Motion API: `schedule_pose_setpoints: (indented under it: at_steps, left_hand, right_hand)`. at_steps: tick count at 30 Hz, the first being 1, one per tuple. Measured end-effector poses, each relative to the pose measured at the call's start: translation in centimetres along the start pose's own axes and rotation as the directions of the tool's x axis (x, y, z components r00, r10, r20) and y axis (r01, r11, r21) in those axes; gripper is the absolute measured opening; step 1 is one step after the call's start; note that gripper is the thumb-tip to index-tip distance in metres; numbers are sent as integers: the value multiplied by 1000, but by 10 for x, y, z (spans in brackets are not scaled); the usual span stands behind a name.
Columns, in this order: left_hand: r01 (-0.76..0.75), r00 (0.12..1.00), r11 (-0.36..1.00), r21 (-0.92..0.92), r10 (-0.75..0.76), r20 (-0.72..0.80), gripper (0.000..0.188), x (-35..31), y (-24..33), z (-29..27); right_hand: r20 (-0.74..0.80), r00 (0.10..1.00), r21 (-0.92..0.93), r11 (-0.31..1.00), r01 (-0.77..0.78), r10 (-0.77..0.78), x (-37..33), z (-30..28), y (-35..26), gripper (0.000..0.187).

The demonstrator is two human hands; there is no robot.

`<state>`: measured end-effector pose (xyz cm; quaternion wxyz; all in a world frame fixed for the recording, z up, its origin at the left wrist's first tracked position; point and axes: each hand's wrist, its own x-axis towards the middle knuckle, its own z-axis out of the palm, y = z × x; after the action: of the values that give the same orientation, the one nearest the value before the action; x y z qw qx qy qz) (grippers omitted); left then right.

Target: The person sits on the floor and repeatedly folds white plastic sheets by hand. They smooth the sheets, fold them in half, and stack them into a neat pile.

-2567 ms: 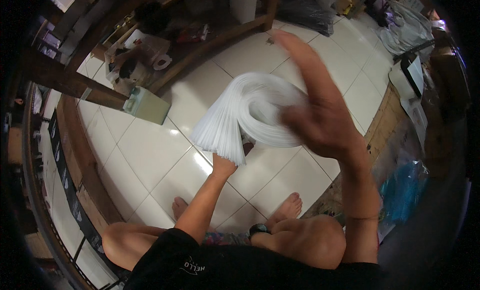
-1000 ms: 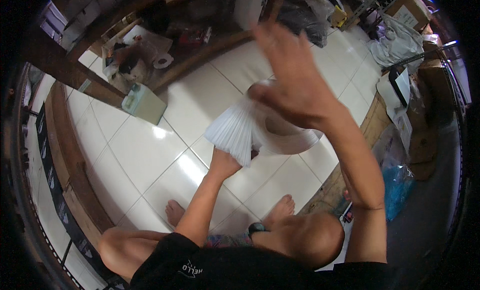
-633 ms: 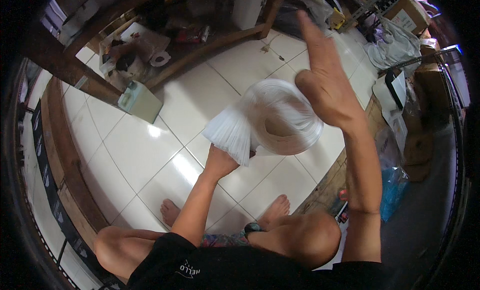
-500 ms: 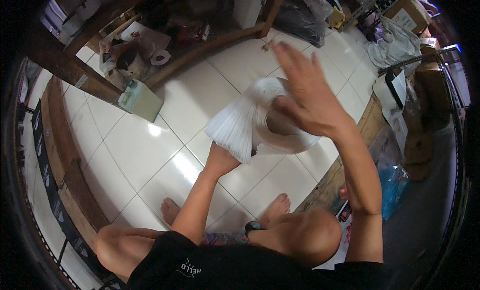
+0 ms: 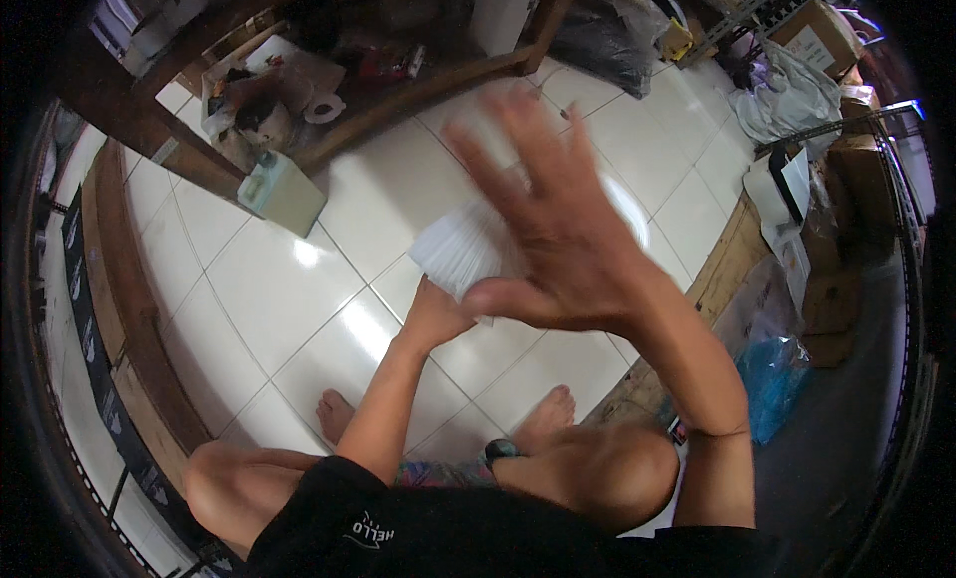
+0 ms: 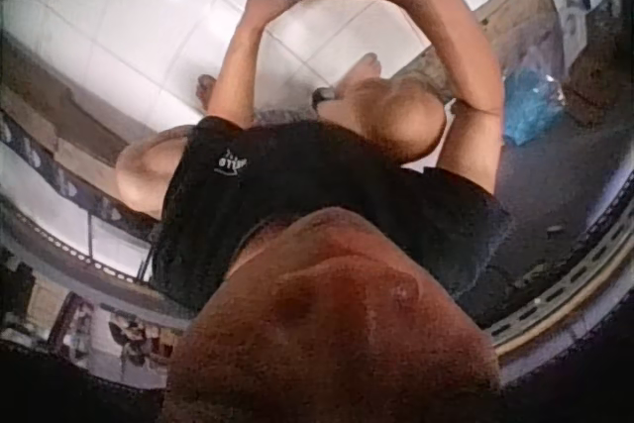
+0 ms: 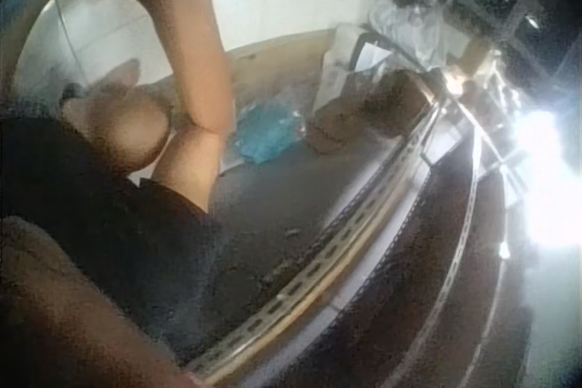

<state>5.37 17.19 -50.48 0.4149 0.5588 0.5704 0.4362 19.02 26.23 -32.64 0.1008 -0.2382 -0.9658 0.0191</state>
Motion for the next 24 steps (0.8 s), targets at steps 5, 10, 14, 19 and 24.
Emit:
schedule_pose_setpoints:
  at_steps: [5, 10, 14, 19, 24]
  left_hand:
    - [-222, 975, 932, 286, 218, 45, 53, -1, 6, -9]
    - [-213, 977, 931, 296, 200, 76, 54, 5, 5, -6]
    - [-99, 992, 969, 228, 76, 105, 55, 7, 15, -5]
    - [-185, 982, 921, 342, 164, 90, 54, 1, 0, -6]
    - [-286, 955, 893, 347, 294, 30, 47, 6, 3, -9]
  right_hand:
    - [-241, 965, 42, 994, -98, 106, -10, -38, 20, 105]
    - [-186, 965, -9, 982, -191, 186, -26, -34, 51, 106]
    - [-154, 975, -16, 986, -164, 160, -12, -14, 66, 94]
    - [-177, 960, 182, 965, -187, 219, 34, -33, 67, 87]
    - [-226, 971, 135, 990, -51, 81, 52, -34, 48, 82]
